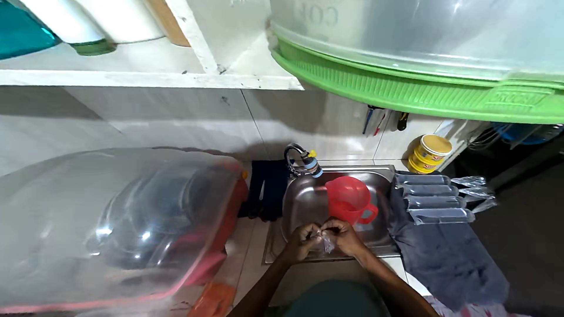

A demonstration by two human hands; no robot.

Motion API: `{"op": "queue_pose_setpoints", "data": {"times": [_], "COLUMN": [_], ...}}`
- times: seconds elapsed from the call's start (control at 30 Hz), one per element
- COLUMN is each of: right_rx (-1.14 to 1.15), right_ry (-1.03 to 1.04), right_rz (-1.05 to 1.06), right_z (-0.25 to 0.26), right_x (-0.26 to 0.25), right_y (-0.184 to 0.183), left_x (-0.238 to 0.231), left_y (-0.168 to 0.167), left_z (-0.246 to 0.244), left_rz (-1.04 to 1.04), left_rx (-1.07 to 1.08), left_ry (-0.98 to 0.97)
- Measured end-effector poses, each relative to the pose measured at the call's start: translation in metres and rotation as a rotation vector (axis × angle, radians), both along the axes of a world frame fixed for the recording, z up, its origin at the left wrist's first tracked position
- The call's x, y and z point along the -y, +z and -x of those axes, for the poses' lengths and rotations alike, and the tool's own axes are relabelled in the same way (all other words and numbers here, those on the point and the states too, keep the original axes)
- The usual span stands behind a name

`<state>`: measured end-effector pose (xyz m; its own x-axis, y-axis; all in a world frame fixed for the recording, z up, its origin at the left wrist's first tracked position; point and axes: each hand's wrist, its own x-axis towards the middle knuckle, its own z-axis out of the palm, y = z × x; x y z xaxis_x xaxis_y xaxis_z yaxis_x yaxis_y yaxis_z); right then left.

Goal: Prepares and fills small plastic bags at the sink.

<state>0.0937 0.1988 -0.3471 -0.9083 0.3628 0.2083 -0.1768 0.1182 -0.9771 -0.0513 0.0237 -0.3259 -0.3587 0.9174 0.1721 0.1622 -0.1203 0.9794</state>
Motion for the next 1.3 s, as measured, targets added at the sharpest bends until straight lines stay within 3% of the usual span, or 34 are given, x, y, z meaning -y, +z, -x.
{"op": "queue_pose_setpoints", "data": {"times": [0.2, 0.37, 0.53, 0.63, 0.7, 0.77, 0.83, 0.97, 1.03, 1.13, 1.3], "right_rx": [0.212, 0.191, 0.113, -0.004, -0.061, 0.038, 0.273, 0.600, 0.682, 0.656, 0.425], "right_ry": [0.094, -0.048, -0.294, -0.435, -0.482, -0.538, -0.581, -0.410, -0.313, -0.231, -0.147], "right_rz": [-0.364, -0.333, -0.249, -0.377, -0.441, -0.313, -0.054, 0.284, 0.307, 0.125, -0.414], "right_z": [-0.009, -0.014, -0.007, -0.009, -0.019, -0.037, -0.049, -0.062, -0.069, -0.076, -0.083], "right_x": [0.002, 0.010, 0.024, 0.028, 0.029, 0.033, 0.035, 0.006, -0.009, -0.020, -0.034], "right_y": [0.011, -0.008, -0.024, -0.037, -0.040, -0.030, -0.008, 0.024, 0.021, 0.008, 0.008], "left_x": [-0.005, -0.013, -0.030, -0.048, -0.054, -0.057, -0.060, -0.059, -0.059, -0.064, -0.068], "left_y": [0.008, 0.005, -0.012, -0.032, -0.043, -0.047, -0.046, -0.038, -0.037, -0.036, -0.020], "left_z": [-0.003, -0.003, -0.023, -0.049, -0.060, -0.065, -0.066, -0.069, -0.066, -0.059, -0.047], "left_rz": [0.092, 0.152, 0.000, -0.125, -0.231, -0.272, -0.262, -0.199, -0.167, -0.134, -0.061], "left_rx": [0.030, 0.024, 0.001, -0.091, -0.128, -0.170, -0.224, -0.313, -0.347, -0.365, -0.366], "left_ry": [-0.046, 0.036, 0.279, 0.456, 0.459, 0.438, 0.389, 0.194, 0.090, -0.002, -0.116]}}
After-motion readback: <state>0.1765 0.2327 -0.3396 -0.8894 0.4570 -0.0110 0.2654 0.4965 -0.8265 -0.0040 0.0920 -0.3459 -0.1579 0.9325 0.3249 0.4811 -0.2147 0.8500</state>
